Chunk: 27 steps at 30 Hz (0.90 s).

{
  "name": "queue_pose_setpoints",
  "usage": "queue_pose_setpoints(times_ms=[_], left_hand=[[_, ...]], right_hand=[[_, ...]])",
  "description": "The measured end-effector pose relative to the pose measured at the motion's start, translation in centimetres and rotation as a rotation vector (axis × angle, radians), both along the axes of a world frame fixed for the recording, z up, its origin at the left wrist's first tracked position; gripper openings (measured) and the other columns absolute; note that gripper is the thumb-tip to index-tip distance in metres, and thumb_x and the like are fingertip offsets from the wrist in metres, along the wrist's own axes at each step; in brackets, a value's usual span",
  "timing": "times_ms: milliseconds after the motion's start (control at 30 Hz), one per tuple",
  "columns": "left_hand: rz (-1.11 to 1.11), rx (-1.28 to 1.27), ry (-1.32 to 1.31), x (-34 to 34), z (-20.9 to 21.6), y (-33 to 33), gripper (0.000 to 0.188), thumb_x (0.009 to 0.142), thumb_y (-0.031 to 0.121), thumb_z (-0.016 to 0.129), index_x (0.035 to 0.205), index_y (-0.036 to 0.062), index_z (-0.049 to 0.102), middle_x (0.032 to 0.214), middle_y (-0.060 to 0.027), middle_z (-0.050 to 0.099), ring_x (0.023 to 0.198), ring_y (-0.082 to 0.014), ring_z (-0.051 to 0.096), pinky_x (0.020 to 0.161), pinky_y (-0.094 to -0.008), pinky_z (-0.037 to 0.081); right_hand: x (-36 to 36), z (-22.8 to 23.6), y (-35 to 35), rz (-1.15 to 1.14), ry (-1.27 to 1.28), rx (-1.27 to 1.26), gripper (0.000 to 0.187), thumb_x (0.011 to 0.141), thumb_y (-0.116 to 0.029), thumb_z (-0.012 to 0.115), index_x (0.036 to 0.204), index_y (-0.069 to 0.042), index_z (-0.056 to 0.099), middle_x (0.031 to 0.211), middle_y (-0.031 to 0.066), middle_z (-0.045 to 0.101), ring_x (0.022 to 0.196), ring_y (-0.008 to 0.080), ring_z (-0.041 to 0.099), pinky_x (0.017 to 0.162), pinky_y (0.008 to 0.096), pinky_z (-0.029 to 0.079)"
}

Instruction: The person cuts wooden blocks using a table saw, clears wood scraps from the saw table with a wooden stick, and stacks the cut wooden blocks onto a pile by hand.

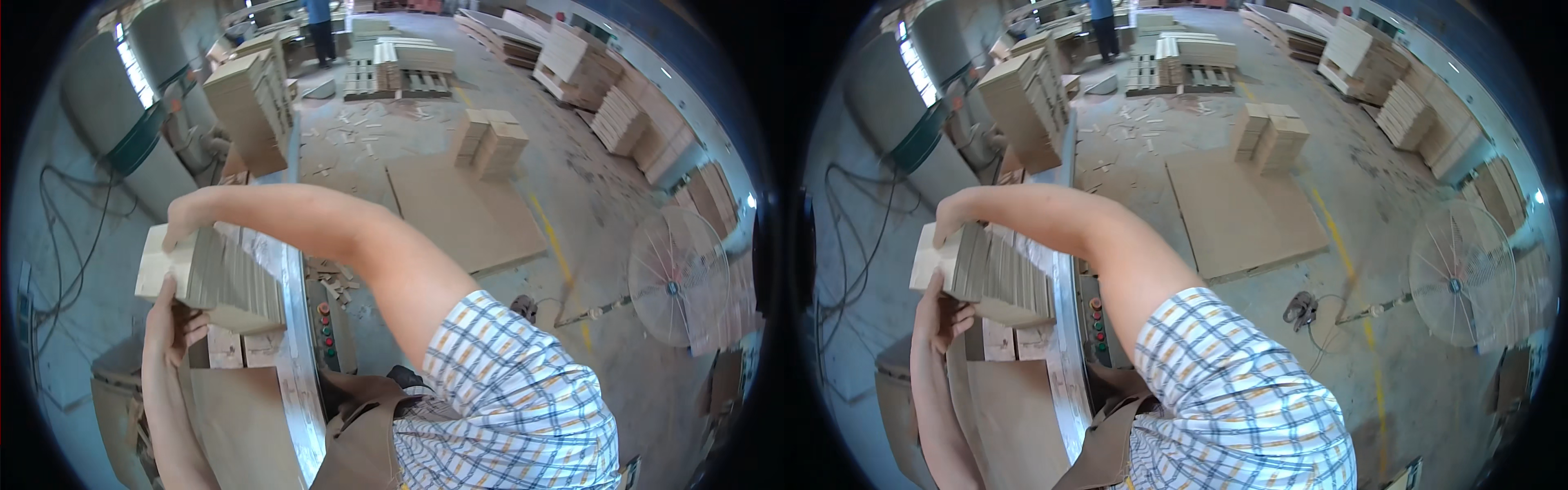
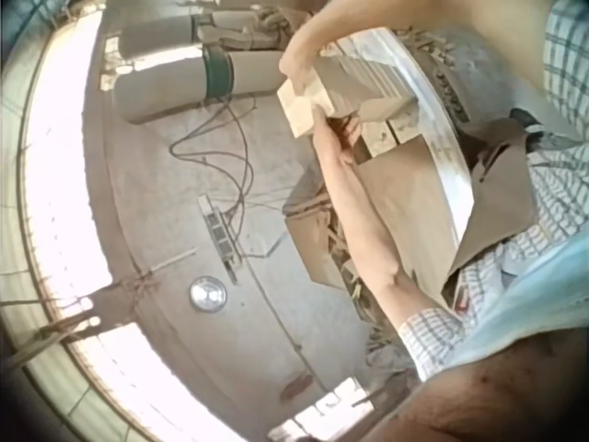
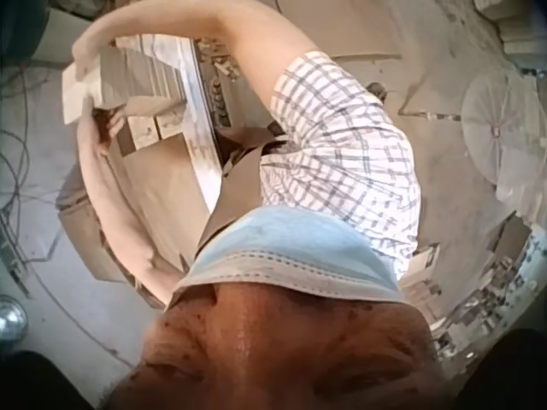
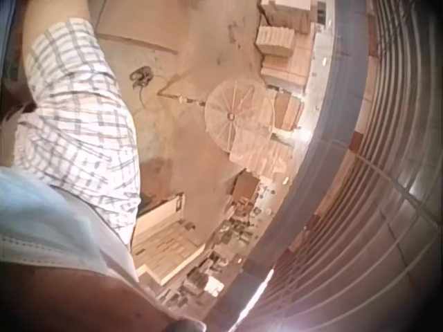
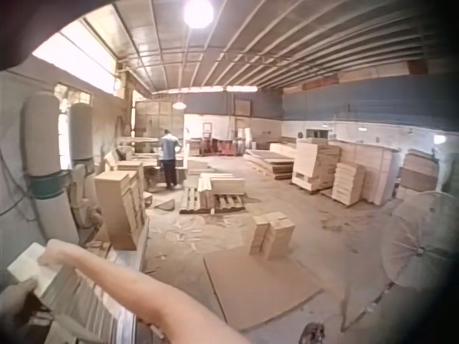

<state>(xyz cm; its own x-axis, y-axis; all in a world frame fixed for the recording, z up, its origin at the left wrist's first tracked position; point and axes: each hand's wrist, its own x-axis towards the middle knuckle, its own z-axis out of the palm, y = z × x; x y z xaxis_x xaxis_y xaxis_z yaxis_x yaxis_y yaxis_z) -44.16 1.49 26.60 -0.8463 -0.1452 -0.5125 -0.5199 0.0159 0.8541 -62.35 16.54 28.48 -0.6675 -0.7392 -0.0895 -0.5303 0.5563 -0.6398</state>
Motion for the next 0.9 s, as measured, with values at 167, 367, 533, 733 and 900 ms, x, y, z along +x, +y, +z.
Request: queue_pose_setpoints(times_ms=[167, 367, 533, 733, 900], left_hand=[[-0.034, -0.169, 0.004, 0.6, 0.0, -1.1, 0.069, 0.095, 0.073, 0.056, 0.108, 0.0068, 0.069, 0.081, -0.0025, 0.063, 0.061, -0.0114, 0.061, 0.049, -0.0228, 0.046], [0.036, -0.247, 0.036, 1.5, 0.8, -0.1, 0.068, 0.093, 0.076, 0.058, 0.101, 0.0094, 0.071, 0.077, 0.0009, 0.062, 0.061, -0.01, 0.061, 0.048, -0.0218, 0.044], [0.091, -0.201, 0.077, 2.2, 0.7, -0.6, 0.068, 0.089, 0.077, 0.062, 0.099, 0.01, 0.07, 0.079, -0.0006, 0.064, 0.064, -0.0112, 0.065, 0.051, -0.0227, 0.046], [0.243, 0.014, 0.189, 3.5, -0.4, -1.3, 0.054, 0.092, 0.059, 0.073, 0.104, 0.0059, 0.068, 0.087, -0.0052, 0.066, 0.076, -0.0157, 0.068, 0.061, -0.0276, 0.053], [0.387, 0.18, 0.31, 6.6, 0.1, -0.3, 0.06, 0.093, 0.05, 0.076, 0.123, -0.0002, 0.065, 0.107, -0.0094, 0.07, 0.09, -0.0187, 0.071, 0.071, -0.0335, 0.06]], right_hand=[[1.7, 1.0, -0.9, -0.059, -0.032, 0.003, 0.074, 0.079, -0.052, 0.076, 0.117, 0.011, 0.072, 0.116, 0.0232, 0.073, 0.105, 0.0352, 0.07, 0.091, 0.0414, 0.054], [2.7, 2.1, -0.4, -0.042, -0.012, -0.024, 0.073, 0.08, -0.05, 0.075, 0.115, 0.013, 0.072, 0.115, 0.0245, 0.073, 0.103, 0.0343, 0.071, 0.089, 0.0411, 0.055], [3.2, 1.5, -0.6, -0.057, -0.013, -0.073, 0.074, 0.08, -0.05, 0.074, 0.112, 0.016, 0.071, 0.113, 0.0286, 0.072, 0.104, 0.037, 0.07, 0.089, 0.0412, 0.054], [4.1, 0.6, -1.3, -0.089, -0.028, -0.176, 0.078, 0.082, -0.054, 0.071, 0.109, 0.018, 0.07, 0.11, 0.0309, 0.072, 0.103, 0.0374, 0.07, 0.088, 0.042, 0.054], [6.8, 1.5, -1.7, -0.044, -0.027, -0.191, 0.078, 0.083, -0.056, 0.069, 0.108, 0.018, 0.071, 0.106, 0.0311, 0.072, 0.1, 0.0377, 0.072, 0.087, 0.0426, 0.054]])
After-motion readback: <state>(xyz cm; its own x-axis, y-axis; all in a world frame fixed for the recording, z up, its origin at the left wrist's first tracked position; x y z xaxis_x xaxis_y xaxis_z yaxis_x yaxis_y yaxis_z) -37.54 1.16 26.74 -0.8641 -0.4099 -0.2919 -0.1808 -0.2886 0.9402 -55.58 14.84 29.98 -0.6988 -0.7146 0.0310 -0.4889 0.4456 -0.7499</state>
